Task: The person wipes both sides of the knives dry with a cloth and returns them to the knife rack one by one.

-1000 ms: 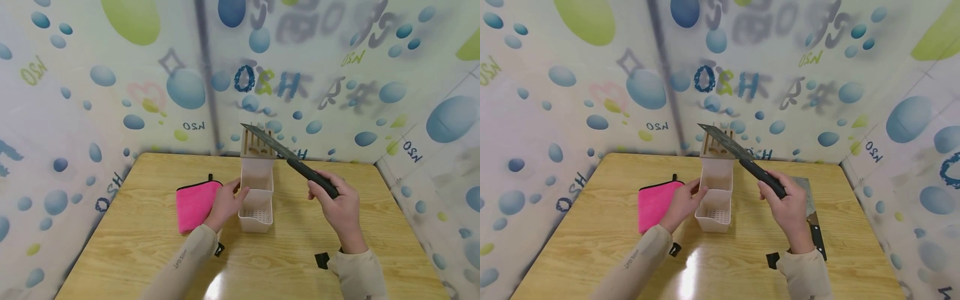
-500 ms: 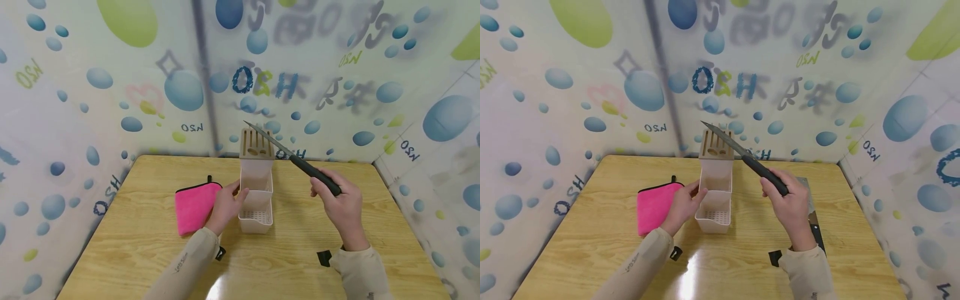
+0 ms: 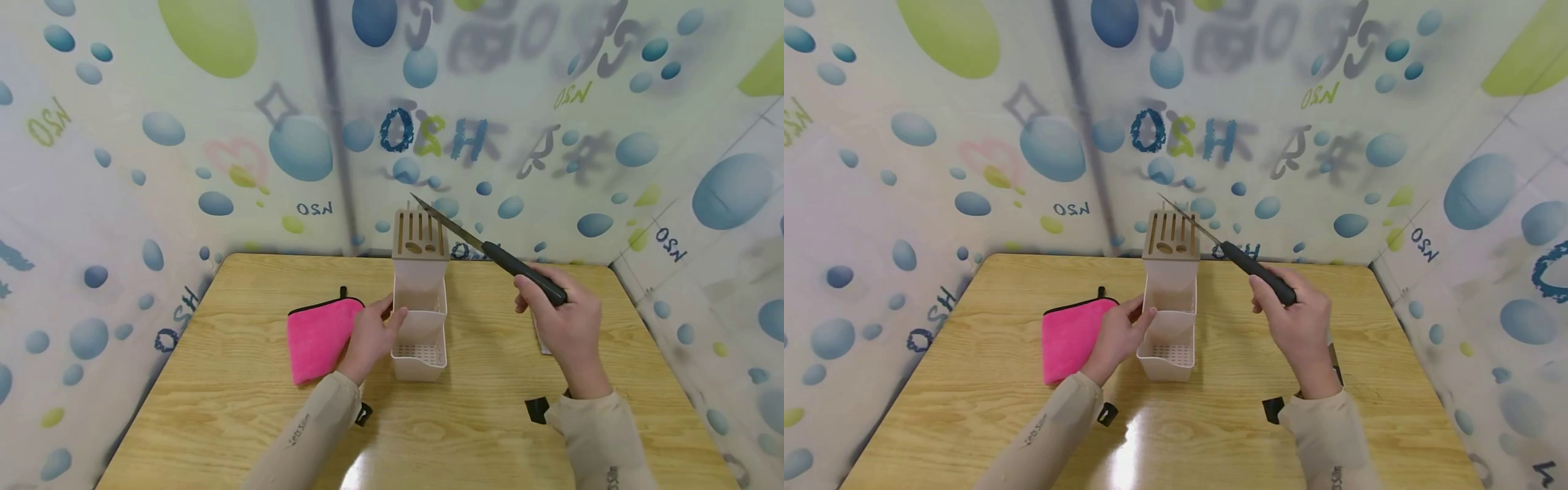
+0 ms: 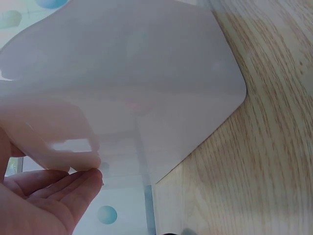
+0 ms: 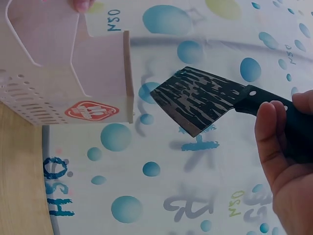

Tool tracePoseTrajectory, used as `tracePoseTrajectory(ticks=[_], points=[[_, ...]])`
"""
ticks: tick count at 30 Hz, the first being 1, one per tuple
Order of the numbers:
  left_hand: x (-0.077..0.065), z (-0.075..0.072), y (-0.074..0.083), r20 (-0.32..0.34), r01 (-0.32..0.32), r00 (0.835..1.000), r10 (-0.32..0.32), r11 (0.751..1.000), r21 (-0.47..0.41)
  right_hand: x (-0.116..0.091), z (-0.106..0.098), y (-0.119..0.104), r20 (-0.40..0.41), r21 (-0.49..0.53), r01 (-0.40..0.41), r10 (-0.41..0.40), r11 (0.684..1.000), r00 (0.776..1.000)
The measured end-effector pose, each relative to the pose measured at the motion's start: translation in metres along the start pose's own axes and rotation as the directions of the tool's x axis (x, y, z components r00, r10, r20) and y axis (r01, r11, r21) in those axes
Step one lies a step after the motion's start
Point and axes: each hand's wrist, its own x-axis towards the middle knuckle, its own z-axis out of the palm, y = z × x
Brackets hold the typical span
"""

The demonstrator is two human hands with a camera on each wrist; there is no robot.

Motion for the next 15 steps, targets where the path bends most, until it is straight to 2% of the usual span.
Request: tracePoseTrajectory(ticks=[4, 15], points=[[0.0, 0.0, 0.0, -0.01, -0.01, 1.0, 0.01, 1.0, 0.004, 0.007, -0.003, -0.004, 0.001, 0.006, -0.018, 0.018, 1.0, 1.0], [0.0, 0.002, -0.002, -0.033, -0.062, 0.997, 0.063, 0.998, 0.023, 0.024, -0.006, -0.008, -0.018, -0.012, 0.06, -0.061, 0.998, 0.998]])
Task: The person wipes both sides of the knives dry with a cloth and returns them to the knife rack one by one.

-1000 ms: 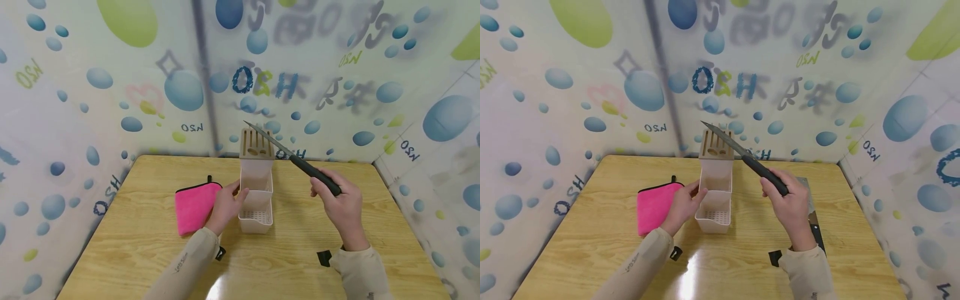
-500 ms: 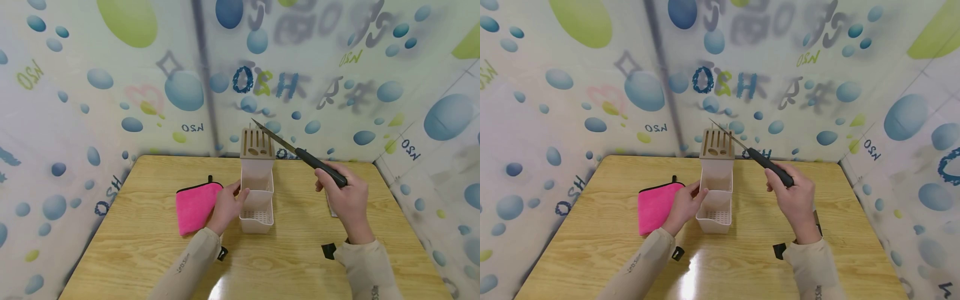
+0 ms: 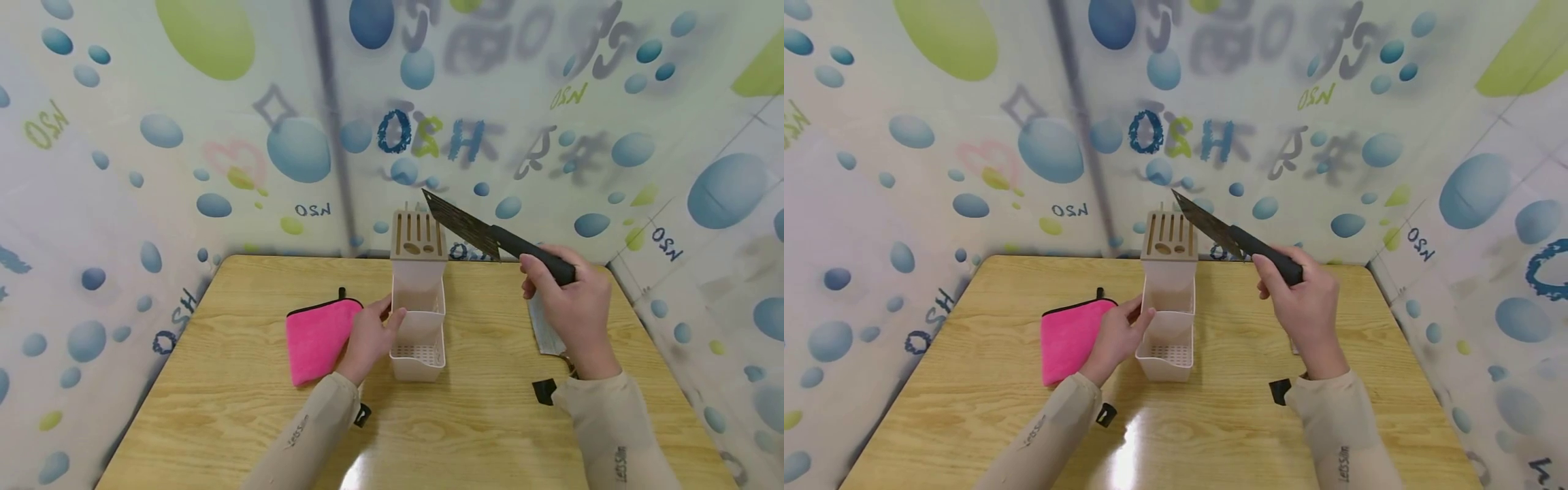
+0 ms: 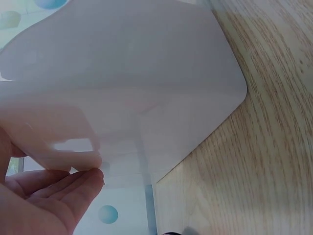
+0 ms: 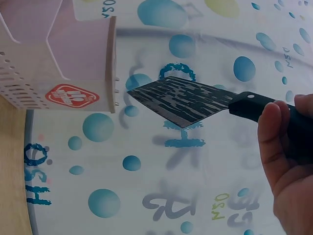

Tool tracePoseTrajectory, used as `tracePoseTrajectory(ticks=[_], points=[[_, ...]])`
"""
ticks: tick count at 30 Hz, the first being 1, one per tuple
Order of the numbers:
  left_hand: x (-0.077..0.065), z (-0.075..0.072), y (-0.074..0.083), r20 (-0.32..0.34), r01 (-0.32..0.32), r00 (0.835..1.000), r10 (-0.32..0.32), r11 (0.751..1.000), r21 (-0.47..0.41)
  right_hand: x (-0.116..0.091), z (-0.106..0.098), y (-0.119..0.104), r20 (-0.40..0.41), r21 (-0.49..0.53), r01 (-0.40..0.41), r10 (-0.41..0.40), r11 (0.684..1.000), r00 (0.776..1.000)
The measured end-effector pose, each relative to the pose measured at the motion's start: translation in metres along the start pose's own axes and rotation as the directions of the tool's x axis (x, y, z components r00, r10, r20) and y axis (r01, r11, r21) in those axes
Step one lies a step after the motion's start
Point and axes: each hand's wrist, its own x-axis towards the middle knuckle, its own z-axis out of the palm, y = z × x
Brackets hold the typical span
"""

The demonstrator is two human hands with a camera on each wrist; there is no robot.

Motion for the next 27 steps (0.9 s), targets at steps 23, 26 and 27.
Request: tracePoseTrajectory(ticks=[23, 26, 27], points=[[-0.001, -0.002, 0.003, 0.022, 0.04, 0.999, -0.041, 0.999, 0.017, 0.038, 0.002, -0.028, -0.002, -0.078, 0.01, -0.01, 0.997, 1.0], [0.0, -0.002, 0.002, 0.022, 0.041, 0.999, -0.041, 0.999, 0.013, 0.043, 0.003, -0.031, 0.001, -0.101, 0.017, -0.017, 0.995, 1.0], [0.0, -0.001, 0.002, 0.023, 0.041, 0.999, -0.042, 0.999, 0.015, 0.044, 0.003, -0.033, 0.001, -0.106, 0.017, -0.017, 0.994, 1.0]])
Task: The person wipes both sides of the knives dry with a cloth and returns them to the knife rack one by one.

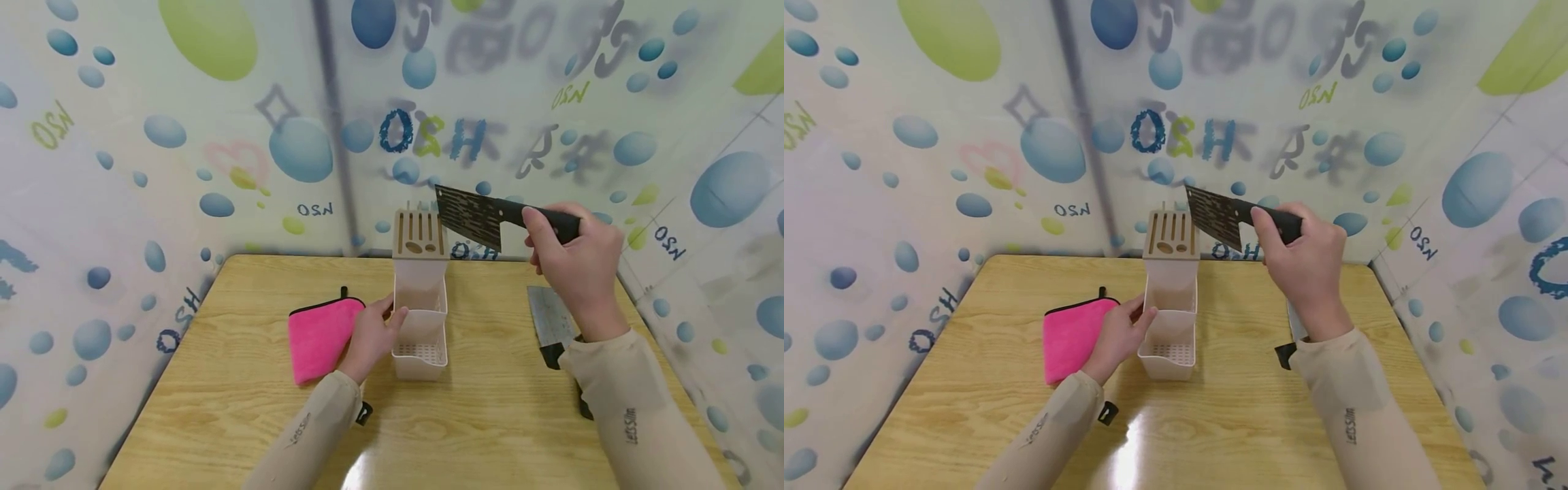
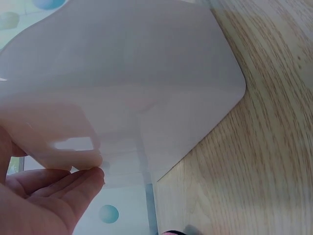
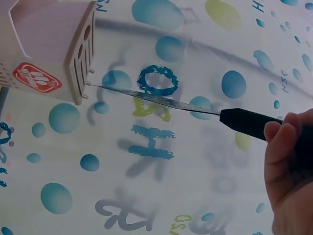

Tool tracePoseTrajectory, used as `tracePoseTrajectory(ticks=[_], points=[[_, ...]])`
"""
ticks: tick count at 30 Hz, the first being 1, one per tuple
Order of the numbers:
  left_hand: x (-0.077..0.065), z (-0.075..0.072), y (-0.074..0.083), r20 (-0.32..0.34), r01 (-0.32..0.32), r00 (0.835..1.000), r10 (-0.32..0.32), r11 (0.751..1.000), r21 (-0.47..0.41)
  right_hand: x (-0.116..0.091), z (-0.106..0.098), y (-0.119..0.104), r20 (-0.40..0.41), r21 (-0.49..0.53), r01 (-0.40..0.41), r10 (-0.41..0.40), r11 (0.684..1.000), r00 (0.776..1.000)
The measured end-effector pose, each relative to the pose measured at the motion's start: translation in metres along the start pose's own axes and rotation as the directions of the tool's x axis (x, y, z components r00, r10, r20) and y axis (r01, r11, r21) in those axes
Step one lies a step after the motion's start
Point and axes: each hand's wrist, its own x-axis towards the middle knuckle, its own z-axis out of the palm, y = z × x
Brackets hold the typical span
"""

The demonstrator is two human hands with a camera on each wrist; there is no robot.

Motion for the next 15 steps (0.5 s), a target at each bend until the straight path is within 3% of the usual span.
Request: tracePoseTrajectory(ticks=[15], points=[[-0.001, -0.002, 0.003, 0.009, 0.014, 1.0, -0.014, 1.0, -0.006, 0.021, 0.009, -0.01, 0.017, -0.079, -0.026, 0.027, 0.997, 0.999]])
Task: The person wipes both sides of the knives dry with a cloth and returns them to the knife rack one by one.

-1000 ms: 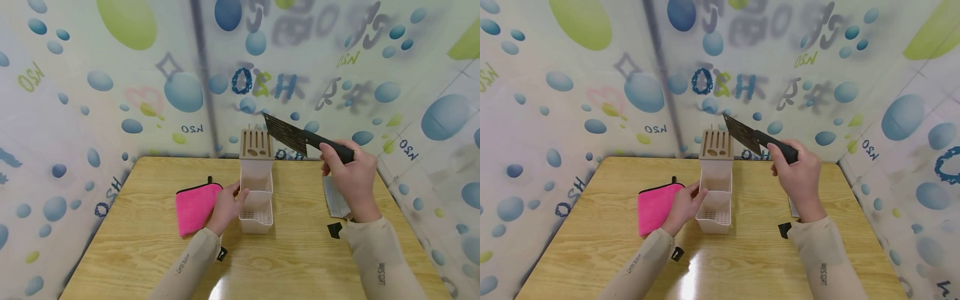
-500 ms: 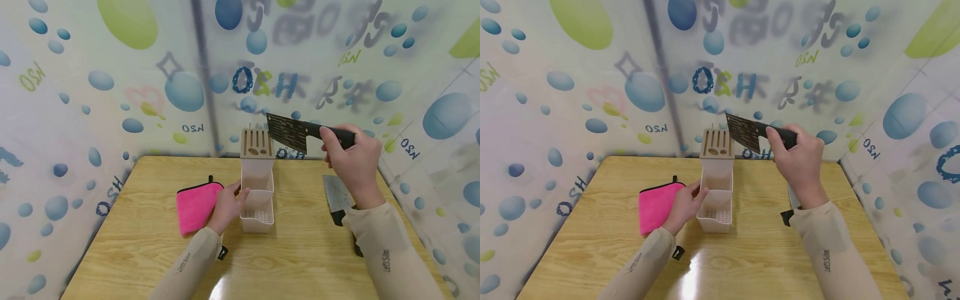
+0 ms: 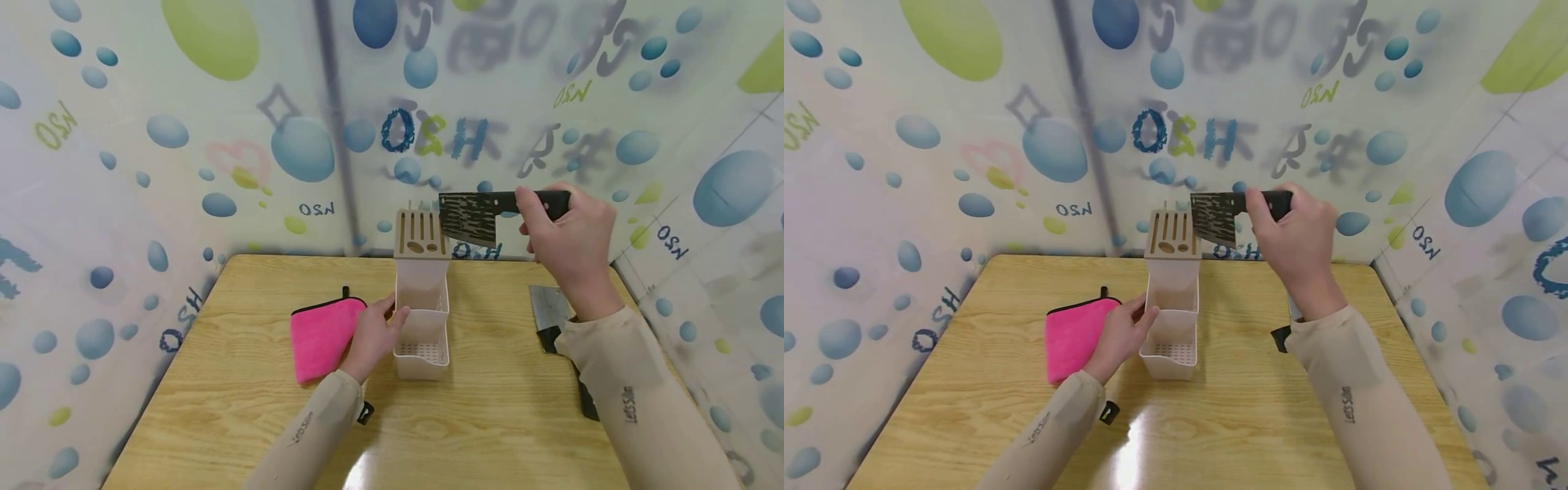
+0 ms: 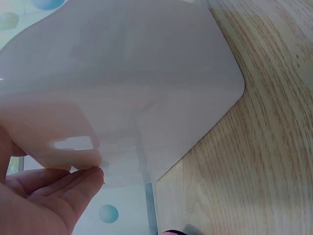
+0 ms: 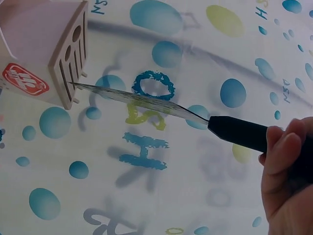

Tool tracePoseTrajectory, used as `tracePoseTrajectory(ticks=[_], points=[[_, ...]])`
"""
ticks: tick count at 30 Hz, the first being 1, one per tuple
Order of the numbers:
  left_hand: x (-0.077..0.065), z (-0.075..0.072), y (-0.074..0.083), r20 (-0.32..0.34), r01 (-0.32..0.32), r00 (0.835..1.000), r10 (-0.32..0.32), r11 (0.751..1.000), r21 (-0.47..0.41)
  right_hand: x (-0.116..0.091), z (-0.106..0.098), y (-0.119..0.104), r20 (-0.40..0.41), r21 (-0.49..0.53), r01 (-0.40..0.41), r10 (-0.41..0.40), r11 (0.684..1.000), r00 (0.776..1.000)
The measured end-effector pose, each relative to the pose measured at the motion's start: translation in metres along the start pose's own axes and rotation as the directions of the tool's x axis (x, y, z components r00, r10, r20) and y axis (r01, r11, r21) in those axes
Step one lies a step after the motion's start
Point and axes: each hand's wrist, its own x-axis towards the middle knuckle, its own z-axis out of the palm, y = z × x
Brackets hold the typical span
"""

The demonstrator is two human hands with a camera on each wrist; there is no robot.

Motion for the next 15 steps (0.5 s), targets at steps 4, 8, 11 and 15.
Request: tracePoseTrajectory(ticks=[4, 8, 11, 15], points=[[0.0, 0.0, -0.001, -0.005, -0.009, 1.0, 0.009, 1.0, -0.002, 0.004, 0.002, -0.003, 0.017, 0.003, -0.023, 0.023, 1.0, 1.0], [-0.001, 0.0, -0.001, -0.006, -0.01, 1.0, 0.01, 1.0, -0.005, 0.006, 0.005, -0.005, 0.02, 0.008, -0.02, 0.02, 1.0, 1.0], [-0.001, 0.001, -0.001, -0.005, -0.011, 1.0, 0.011, 1.0, -0.003, 0.008, 0.007, -0.009, 0.017, -0.019, 0.0, 0.0, 1.0, 1.0], [0.0, 0.001, -0.001, -0.009, -0.024, 1.0, 0.024, 1.0, -0.003, 0.012, 0.01, -0.012, 0.014, -0.051, 0.01, -0.01, 0.999, 1.0]])
